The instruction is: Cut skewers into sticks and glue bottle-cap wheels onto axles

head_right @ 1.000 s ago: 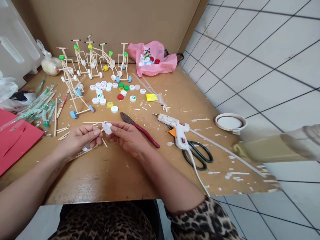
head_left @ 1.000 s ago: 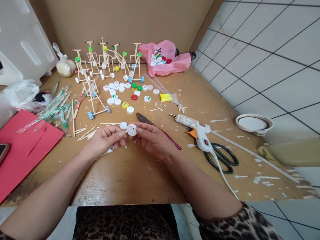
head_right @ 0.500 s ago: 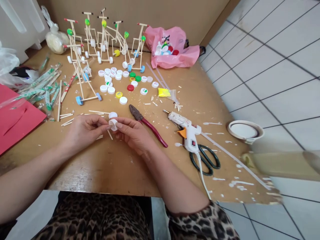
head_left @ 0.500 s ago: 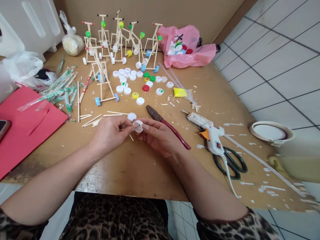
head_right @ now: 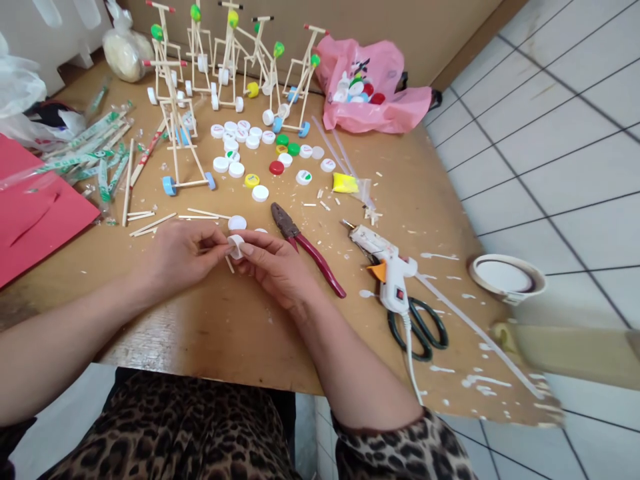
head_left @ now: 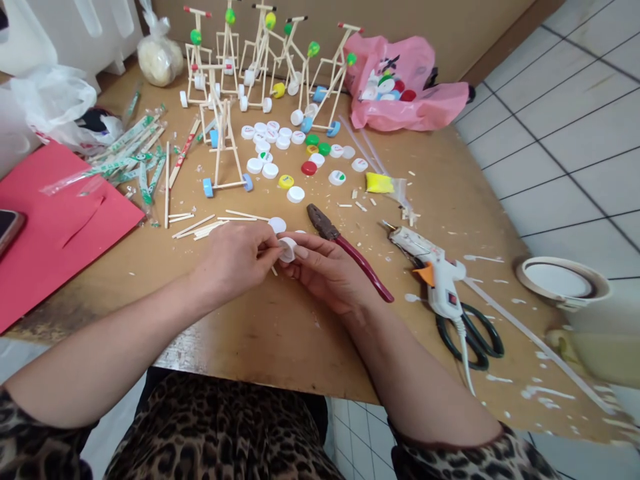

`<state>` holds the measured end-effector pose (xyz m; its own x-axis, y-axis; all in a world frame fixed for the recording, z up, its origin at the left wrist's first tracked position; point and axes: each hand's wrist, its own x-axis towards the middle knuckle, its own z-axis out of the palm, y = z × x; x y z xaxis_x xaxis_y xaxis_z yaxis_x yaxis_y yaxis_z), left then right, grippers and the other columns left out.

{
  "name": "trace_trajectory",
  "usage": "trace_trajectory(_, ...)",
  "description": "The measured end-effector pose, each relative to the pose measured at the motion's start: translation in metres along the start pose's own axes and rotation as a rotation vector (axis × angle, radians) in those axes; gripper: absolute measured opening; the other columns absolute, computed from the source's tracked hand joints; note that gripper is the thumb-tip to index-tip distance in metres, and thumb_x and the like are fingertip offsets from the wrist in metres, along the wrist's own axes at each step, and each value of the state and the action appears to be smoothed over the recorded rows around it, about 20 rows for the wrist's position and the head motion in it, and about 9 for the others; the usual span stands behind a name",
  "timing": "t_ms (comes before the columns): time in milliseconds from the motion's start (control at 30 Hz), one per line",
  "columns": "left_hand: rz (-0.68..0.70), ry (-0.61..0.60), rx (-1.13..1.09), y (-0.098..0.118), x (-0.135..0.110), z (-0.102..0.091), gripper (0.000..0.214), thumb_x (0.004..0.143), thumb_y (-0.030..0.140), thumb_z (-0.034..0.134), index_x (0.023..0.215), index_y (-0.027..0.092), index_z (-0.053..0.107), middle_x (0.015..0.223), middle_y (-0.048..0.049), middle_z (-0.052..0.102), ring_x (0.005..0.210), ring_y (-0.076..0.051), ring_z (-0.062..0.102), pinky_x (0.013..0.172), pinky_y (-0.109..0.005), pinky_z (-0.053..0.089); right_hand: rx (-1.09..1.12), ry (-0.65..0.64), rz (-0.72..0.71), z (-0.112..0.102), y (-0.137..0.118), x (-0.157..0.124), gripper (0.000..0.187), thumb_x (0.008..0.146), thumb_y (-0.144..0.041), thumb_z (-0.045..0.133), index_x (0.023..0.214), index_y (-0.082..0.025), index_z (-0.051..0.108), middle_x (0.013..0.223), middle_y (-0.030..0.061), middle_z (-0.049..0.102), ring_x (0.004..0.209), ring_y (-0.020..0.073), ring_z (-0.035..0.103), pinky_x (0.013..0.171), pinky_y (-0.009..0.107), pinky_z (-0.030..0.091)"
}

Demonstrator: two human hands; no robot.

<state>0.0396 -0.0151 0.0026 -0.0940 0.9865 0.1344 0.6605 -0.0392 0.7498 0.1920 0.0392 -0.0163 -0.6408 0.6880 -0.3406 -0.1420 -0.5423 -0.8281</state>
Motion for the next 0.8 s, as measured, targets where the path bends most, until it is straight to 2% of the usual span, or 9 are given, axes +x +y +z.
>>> trace_trajectory(133,0.006,0.006,-0.039,-0.003,0.0,0.003,0.011,0.07,0.016,0.061,0.062,0.019,0.068,0.059,-0.0013,0.065,0.055,-0.014,0.053,0.056,-0.025,0.034,-0.133,0.042,-0.084,0.002,0.0,0.0,0.029,0.056,-0.034,0.082,0.081,-0.024,0.073,0.072,-0.0026,0.067,0.062,0.0088,0.054,0.064,0.026,0.045)
trace_trajectory(233,0.02,0.011,-0.179,-0.006,0.0,0.006,0.014,0.072,0.016,0.059,0.065,0.02,0.071,0.061,-0.001,0.067,0.058,-0.014,0.056,0.059,-0.025,0.039,-0.271,0.071,-0.19,0.004,-0.002,-0.004,0.027,0.061,-0.034,0.079,0.085,-0.025,0.072,0.077,-0.0014,0.068,0.069,0.0118,0.057,0.073,0.031,0.047)
trace_trajectory(367,-0.02,-0.009,-0.516,-0.004,0.0,0.006,0.01,0.07,0.02,0.063,0.067,0.02,0.073,0.064,-0.0011,0.069,0.061,-0.015,0.059,0.061,-0.026,0.045,-0.511,0.125,-0.47,0.009,-0.005,-0.015,0.023,0.067,-0.033,0.075,0.089,-0.026,0.071,0.088,0.0016,0.066,0.081,0.0159,0.059,0.078,0.034,0.048)
trace_trajectory(467,-0.021,-0.034,-0.65,-0.001,-0.001,0.004,0.009,0.067,0.026,0.069,0.063,0.02,0.073,0.062,-0.0014,0.068,0.061,-0.015,0.06,0.06,-0.027,0.047,-0.634,0.147,-0.63,0.012,-0.005,-0.022,0.019,0.071,-0.03,0.071,0.09,-0.027,0.07,0.091,0.0031,0.063,0.083,0.016,0.058,0.076,0.033,0.05)
trace_trajectory(633,-0.025,-0.047,-0.666,0.0,-0.003,0.002,0.006,0.063,0.027,0.076,0.064,0.022,0.074,0.066,-0.0014,0.068,0.065,-0.014,0.059,0.064,-0.026,0.048,-0.669,0.108,-0.71,0.012,-0.003,-0.024,0.019,0.075,-0.026,0.067,0.093,-0.025,0.068,0.089,0.0024,0.059,0.072,0.0121,0.056,0.07,0.03,0.051)
trace_trajectory(800,-0.065,-0.097,-0.673,-0.003,-0.004,0.001,0.012,0.065,0.03,0.075,0.069,0.019,0.075,0.064,-0.0026,0.066,0.062,-0.014,0.057,0.064,-0.026,0.047,-0.748,0.11,-0.755,0.012,-0.004,-0.025,0.019,0.078,-0.022,0.062,0.096,-0.023,0.066,0.09,0.0031,0.058,0.069,0.0109,0.055,0.067,0.029,0.051)
